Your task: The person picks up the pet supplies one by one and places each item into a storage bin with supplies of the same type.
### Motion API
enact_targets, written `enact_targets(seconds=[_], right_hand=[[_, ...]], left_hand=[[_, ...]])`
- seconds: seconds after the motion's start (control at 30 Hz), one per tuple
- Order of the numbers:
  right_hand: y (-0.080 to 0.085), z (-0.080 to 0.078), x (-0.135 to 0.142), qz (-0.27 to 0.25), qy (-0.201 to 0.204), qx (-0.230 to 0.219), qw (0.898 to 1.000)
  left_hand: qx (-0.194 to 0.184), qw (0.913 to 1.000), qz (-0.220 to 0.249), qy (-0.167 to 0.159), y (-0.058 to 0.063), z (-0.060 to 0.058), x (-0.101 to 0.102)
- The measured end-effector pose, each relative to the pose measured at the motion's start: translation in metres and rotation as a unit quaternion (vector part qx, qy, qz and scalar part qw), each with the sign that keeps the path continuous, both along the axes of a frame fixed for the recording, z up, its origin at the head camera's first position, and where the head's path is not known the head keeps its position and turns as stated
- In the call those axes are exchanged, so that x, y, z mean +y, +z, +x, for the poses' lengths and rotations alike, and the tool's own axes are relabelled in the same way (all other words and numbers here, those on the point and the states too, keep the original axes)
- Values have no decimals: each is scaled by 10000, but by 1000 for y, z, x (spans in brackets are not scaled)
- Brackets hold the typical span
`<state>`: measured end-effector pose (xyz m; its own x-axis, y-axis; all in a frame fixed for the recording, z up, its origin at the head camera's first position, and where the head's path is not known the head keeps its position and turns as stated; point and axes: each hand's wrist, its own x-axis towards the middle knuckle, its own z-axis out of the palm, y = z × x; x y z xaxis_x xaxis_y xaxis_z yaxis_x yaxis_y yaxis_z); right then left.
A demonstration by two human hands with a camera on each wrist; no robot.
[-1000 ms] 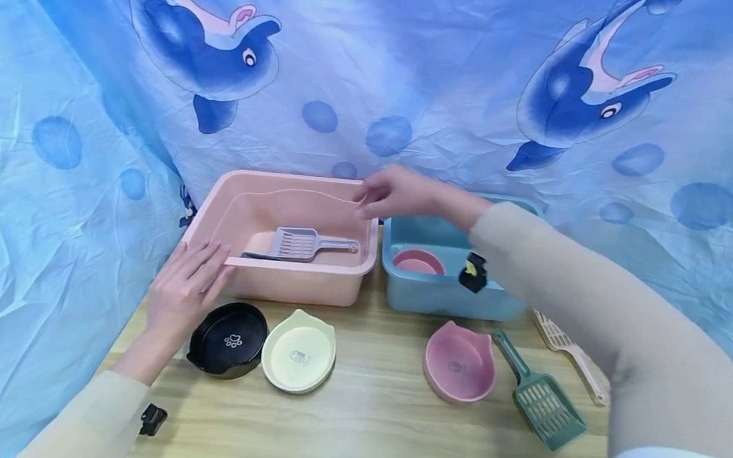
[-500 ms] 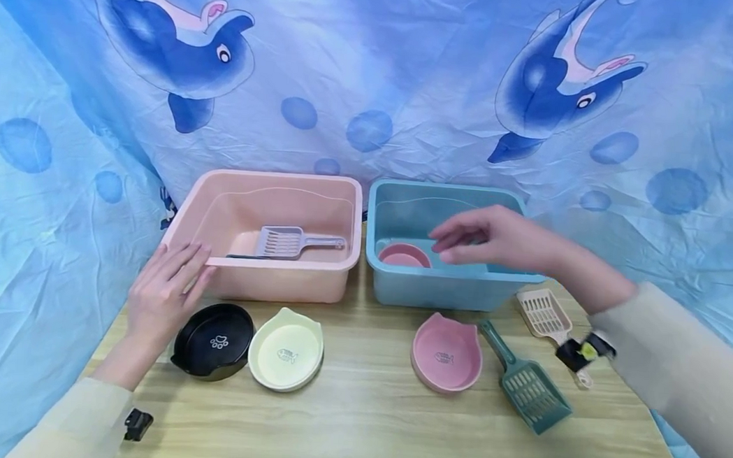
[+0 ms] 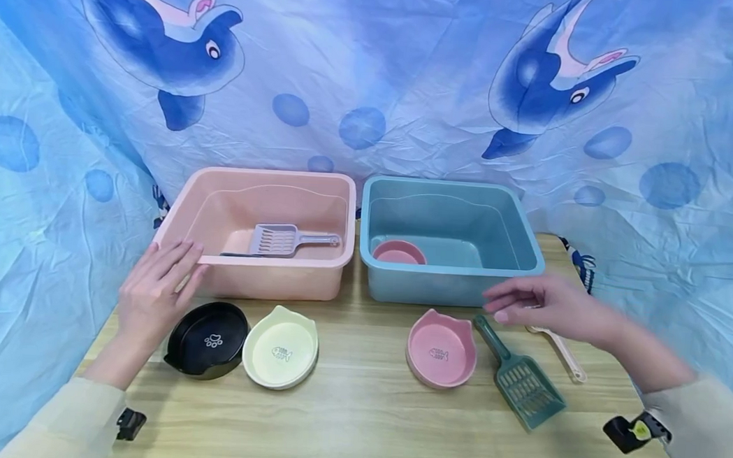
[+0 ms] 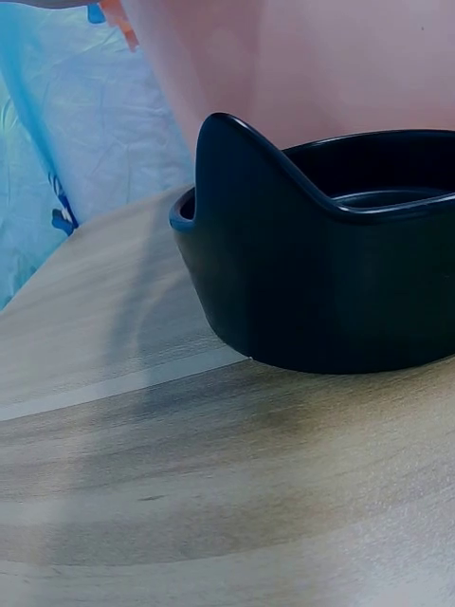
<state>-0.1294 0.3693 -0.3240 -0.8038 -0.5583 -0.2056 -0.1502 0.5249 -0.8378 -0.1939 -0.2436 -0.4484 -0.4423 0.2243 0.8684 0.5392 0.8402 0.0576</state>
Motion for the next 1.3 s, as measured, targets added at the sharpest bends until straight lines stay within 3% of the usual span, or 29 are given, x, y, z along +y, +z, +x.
enact_targets(seconds=[0.17,0.3,0.57,0.73,1.0,1.3], right_hand=[[-33,4,21,-645,-123,-454,9968],[-54,4,33,-875,-360,-698,9931],[-84,0,50,-426,-1111,-1090,9869],[-101,-3,59,-186,-1366,-1253,9825],[-120,-11,68,173,-1498,-1332,9795],[-140,-21,68,177,-1222,-1633,9788]], left_hand=[[-16,10000,-16,7,0,1,0],[-39,10000,-8,16,1,1,0],[-77,9999,-33,91,1,4,-2],[-50,9999,-38,82,2,4,1],[-49,10000,-71,41,3,1,3],[-82,9999,-75,27,1,3,1]])
